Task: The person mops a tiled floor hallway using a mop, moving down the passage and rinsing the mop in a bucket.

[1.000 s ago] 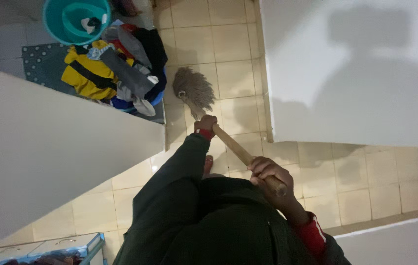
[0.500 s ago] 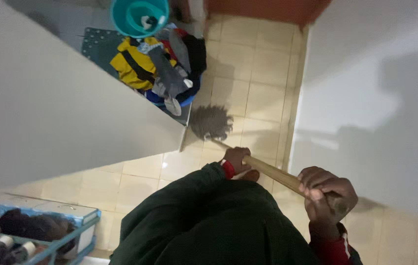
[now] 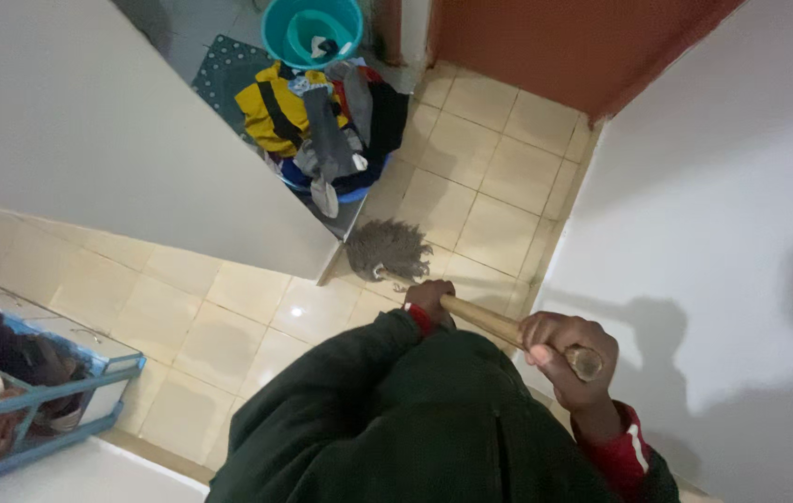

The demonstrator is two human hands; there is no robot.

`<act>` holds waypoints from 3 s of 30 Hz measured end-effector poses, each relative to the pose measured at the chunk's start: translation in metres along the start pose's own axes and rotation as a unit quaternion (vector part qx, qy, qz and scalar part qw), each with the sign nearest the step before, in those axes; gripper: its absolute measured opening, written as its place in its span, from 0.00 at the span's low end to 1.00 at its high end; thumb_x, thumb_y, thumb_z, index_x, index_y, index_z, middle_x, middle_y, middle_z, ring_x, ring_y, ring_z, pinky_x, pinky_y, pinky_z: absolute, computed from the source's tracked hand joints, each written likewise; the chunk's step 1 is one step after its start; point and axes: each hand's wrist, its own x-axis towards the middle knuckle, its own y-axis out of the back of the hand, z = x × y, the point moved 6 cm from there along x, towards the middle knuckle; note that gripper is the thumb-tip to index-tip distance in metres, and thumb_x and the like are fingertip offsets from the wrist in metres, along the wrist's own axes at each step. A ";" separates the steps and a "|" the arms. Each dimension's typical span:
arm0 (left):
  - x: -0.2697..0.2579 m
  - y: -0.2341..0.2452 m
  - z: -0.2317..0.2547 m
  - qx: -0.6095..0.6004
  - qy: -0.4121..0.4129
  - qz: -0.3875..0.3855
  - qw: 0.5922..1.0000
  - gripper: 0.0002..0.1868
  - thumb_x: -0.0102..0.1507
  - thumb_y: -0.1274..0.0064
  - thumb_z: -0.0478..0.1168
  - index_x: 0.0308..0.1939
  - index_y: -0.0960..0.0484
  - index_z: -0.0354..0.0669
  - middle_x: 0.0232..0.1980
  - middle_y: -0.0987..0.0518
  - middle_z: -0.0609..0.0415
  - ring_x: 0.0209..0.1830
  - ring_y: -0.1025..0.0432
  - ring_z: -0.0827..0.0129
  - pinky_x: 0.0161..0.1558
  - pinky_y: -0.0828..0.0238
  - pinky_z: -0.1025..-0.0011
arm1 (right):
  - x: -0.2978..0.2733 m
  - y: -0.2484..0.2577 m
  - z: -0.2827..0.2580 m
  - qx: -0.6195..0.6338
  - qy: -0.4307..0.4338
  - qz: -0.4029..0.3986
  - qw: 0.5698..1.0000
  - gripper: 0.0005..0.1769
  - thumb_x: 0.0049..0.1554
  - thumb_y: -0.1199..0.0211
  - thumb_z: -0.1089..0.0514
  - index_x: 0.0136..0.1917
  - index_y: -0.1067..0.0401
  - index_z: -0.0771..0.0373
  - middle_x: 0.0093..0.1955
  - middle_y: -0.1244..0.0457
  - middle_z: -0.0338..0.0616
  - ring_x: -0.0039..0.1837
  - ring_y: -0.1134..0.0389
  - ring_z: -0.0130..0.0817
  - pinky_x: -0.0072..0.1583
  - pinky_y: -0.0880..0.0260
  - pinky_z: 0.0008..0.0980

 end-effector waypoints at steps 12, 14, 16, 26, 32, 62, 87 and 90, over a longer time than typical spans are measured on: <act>0.161 0.003 -0.058 -0.015 0.109 -0.047 0.993 0.20 0.61 0.38 0.55 0.33 0.17 0.41 0.37 0.19 0.42 0.38 0.23 0.52 0.45 0.25 0.57 | 0.061 0.016 0.049 -0.185 -0.111 -0.207 0.954 0.18 0.53 0.27 0.62 0.36 0.38 0.58 0.38 0.34 0.42 0.50 0.28 0.38 0.54 0.26 0.42; 0.194 -0.012 -0.061 -0.022 0.109 -0.112 0.988 0.19 0.63 0.41 0.55 0.34 0.18 0.41 0.36 0.17 0.44 0.38 0.22 0.56 0.45 0.25 0.59 | 0.077 0.035 0.069 -0.209 -0.148 -0.206 0.944 0.18 0.51 0.25 0.61 0.36 0.37 0.57 0.38 0.35 0.42 0.53 0.28 0.39 0.54 0.26 0.42; 0.224 -0.013 -0.059 0.032 0.049 -0.034 0.998 0.14 0.58 0.41 0.49 0.33 0.19 0.41 0.35 0.19 0.44 0.40 0.22 0.55 0.53 0.26 0.58 | 0.097 0.055 0.080 -0.174 -0.091 -0.177 0.964 0.17 0.56 0.28 0.62 0.39 0.38 0.59 0.41 0.36 0.43 0.53 0.29 0.42 0.62 0.29 0.46; 0.403 0.041 -0.105 -0.011 -0.098 0.187 0.977 0.06 0.54 0.44 0.31 0.32 0.23 0.45 0.38 0.20 0.50 0.48 0.24 0.55 0.71 0.31 0.57 | 0.240 0.114 0.166 -0.210 -0.171 -0.189 0.944 0.17 0.52 0.25 0.63 0.37 0.36 0.56 0.44 0.35 0.43 0.56 0.30 0.39 0.57 0.27 0.42; 0.505 0.031 -0.141 0.069 0.038 0.052 0.995 0.08 0.58 0.44 0.31 0.38 0.19 0.49 0.58 0.20 0.51 0.59 0.25 0.57 0.54 0.25 0.62 | 0.298 0.140 0.209 -0.196 -0.120 -0.140 0.963 0.15 0.53 0.26 0.64 0.41 0.34 0.57 0.47 0.33 0.39 0.59 0.29 0.39 0.62 0.28 0.41; 0.620 -0.142 -0.005 -0.275 -0.005 -0.142 0.951 0.20 0.69 0.55 0.24 0.60 0.22 0.49 0.62 0.26 0.46 0.62 0.27 0.62 0.65 0.25 0.69 | 0.309 0.241 0.156 -0.382 -0.085 0.189 0.901 0.08 0.54 0.40 0.73 0.45 0.35 0.65 0.43 0.34 0.49 0.50 0.27 0.45 0.56 0.25 0.50; 0.547 -0.154 0.122 -0.030 -0.321 -0.231 0.918 0.13 0.61 0.38 0.47 0.30 0.20 0.42 0.35 0.20 0.46 0.40 0.26 0.51 0.50 0.30 0.52 | 0.278 0.242 0.067 -0.498 -0.449 0.363 0.647 0.10 0.62 0.47 0.64 0.44 0.25 0.61 0.33 0.35 0.45 0.34 0.32 0.35 0.39 0.28 0.36; 0.528 -0.126 0.117 -0.153 -0.275 -0.251 0.915 0.10 0.58 0.39 0.46 0.31 0.18 0.44 0.34 0.19 0.47 0.39 0.26 0.50 0.45 0.30 0.51 | 0.293 0.247 0.052 -0.595 -0.452 0.216 0.629 0.09 0.53 0.42 0.66 0.31 0.34 0.63 0.28 0.37 0.46 0.34 0.33 0.37 0.42 0.28 0.36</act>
